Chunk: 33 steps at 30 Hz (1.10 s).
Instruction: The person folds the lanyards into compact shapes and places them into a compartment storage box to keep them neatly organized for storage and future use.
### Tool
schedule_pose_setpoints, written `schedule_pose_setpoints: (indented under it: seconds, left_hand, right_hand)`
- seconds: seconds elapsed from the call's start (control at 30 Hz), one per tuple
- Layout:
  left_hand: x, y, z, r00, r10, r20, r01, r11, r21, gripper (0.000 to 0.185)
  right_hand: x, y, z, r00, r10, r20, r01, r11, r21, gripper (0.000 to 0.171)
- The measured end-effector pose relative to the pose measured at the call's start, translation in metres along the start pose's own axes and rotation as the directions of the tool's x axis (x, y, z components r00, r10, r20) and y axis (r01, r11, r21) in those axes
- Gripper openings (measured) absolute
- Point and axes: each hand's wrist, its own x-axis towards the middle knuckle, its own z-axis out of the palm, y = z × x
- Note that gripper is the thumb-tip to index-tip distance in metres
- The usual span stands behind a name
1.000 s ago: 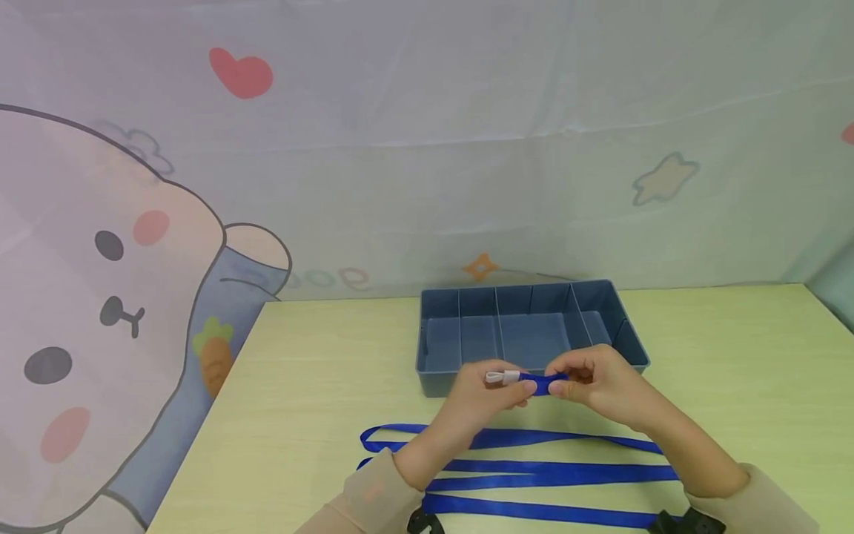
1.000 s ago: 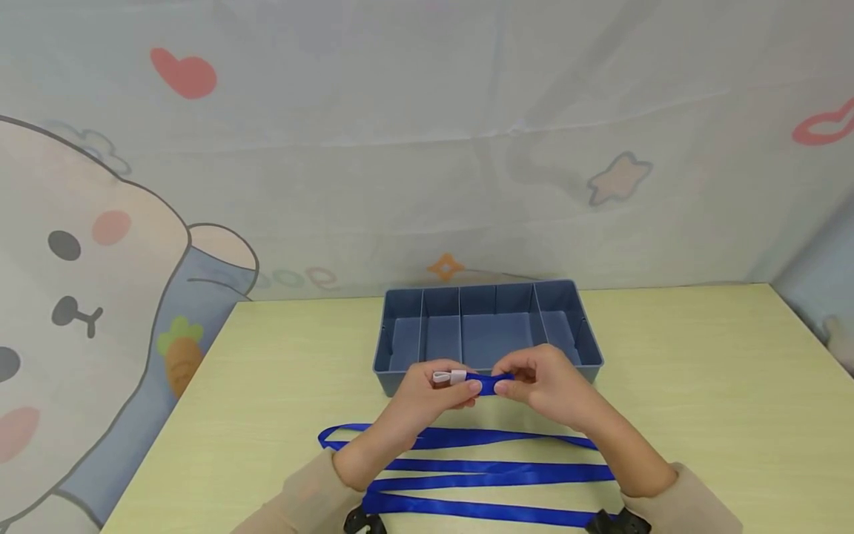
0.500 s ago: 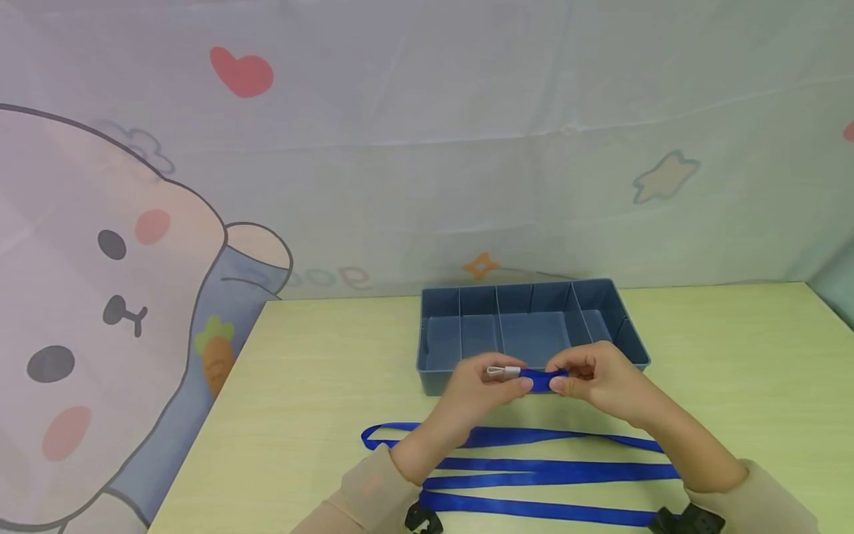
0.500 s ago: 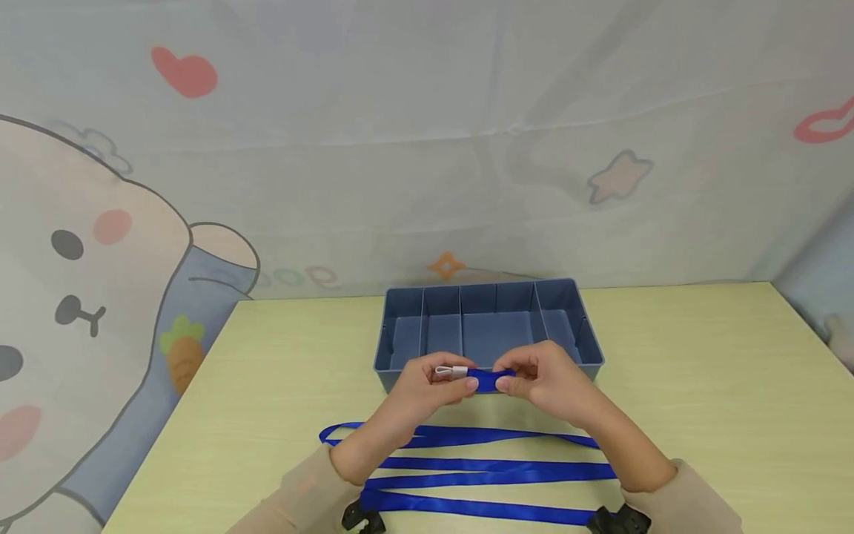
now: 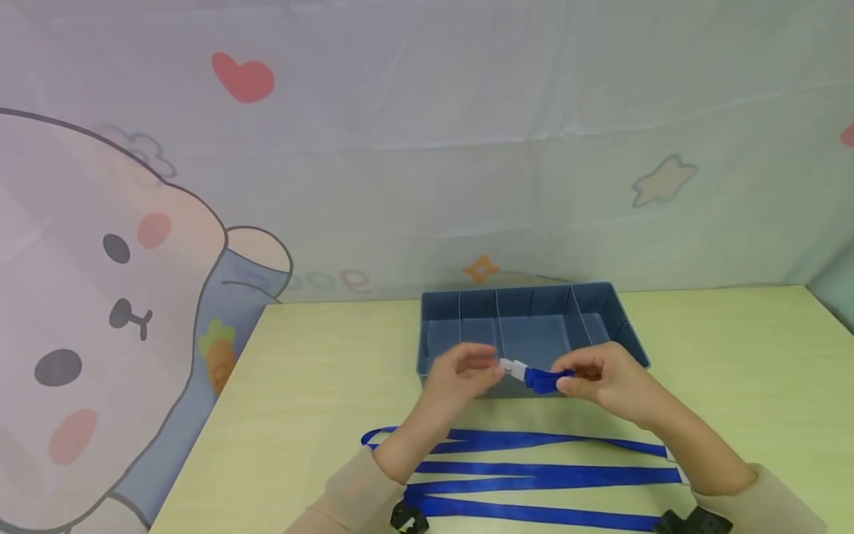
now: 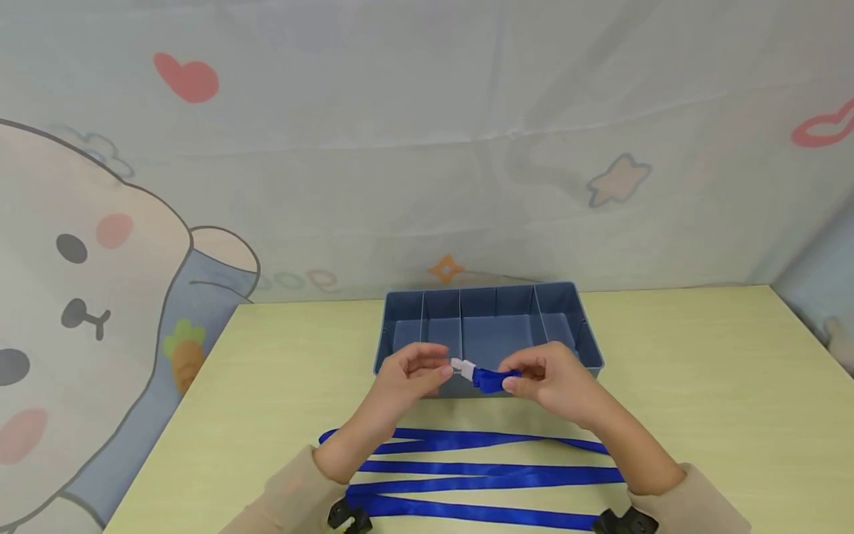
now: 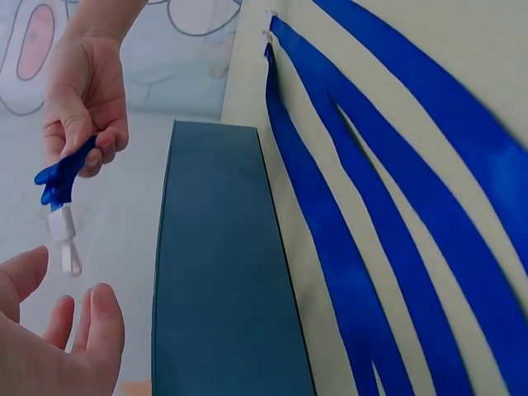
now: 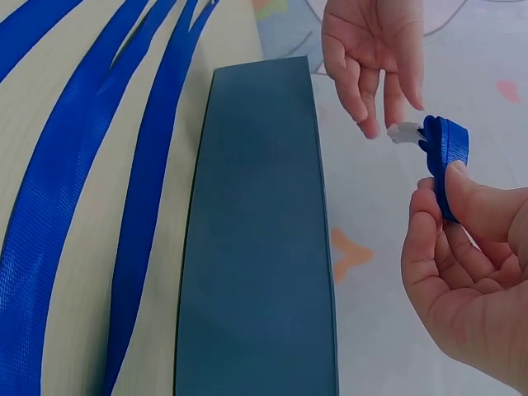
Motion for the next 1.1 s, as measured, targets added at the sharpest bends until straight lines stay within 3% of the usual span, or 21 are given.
schedule_pose_setpoints:
  seconds: [0.13, 0.33, 0.5, 0.63, 0.73, 0.97, 1.1]
  left_hand:
    - [0.001, -0.001, -0.013, 0.998, 0.05, -0.047, -0.048, 0.998, 0.038, 0.03]
    - [0.008, 0.001, -0.029, 0.976, 0.08, -0.201, -0.067, 0.995, 0.07, 0.024]
    - [0.013, -0.005, -0.041, 0.926, 0.109, -0.361, -0.064, 0.989, 0.132, 0.028]
    - [0.022, -0.02, -0.05, 0.896, 0.121, -0.428, -0.043, 0.981, 0.188, 0.032]
    - [0.025, -0.027, -0.054, 0.892, 0.104, -0.44, -0.017, 0.98, 0.196, 0.035]
    - [0.028, -0.041, -0.059, 0.899, 0.051, -0.434, 0.038, 0.98, 0.194, 0.038]
    - [0.03, -0.047, -0.059, 0.903, 0.059, -0.425, 0.037, 0.976, 0.214, 0.035]
  right_hand:
    - [-0.001, 0.001, -0.002, 1.0, 0.008, -0.01, -0.008, 1.0, -0.02, 0.02]
    - [-0.002, 0.003, -0.005, 1.0, 0.017, -0.024, -0.018, 0.999, -0.028, 0.021]
    - [-0.003, 0.004, -0.007, 1.0, 0.005, -0.023, -0.005, 1.0, -0.01, 0.02]
    - [-0.003, 0.005, -0.008, 1.0, 0.006, -0.026, -0.006, 1.0, 0.005, 0.02]
    - [-0.003, 0.005, -0.009, 0.999, 0.012, -0.03, -0.012, 1.0, 0.012, 0.02]
    - [-0.003, 0.008, -0.01, 0.999, 0.018, -0.027, -0.017, 1.0, 0.026, 0.021]
    - [-0.002, 0.009, -0.011, 0.999, 0.018, -0.044, -0.017, 1.0, 0.024, 0.019]
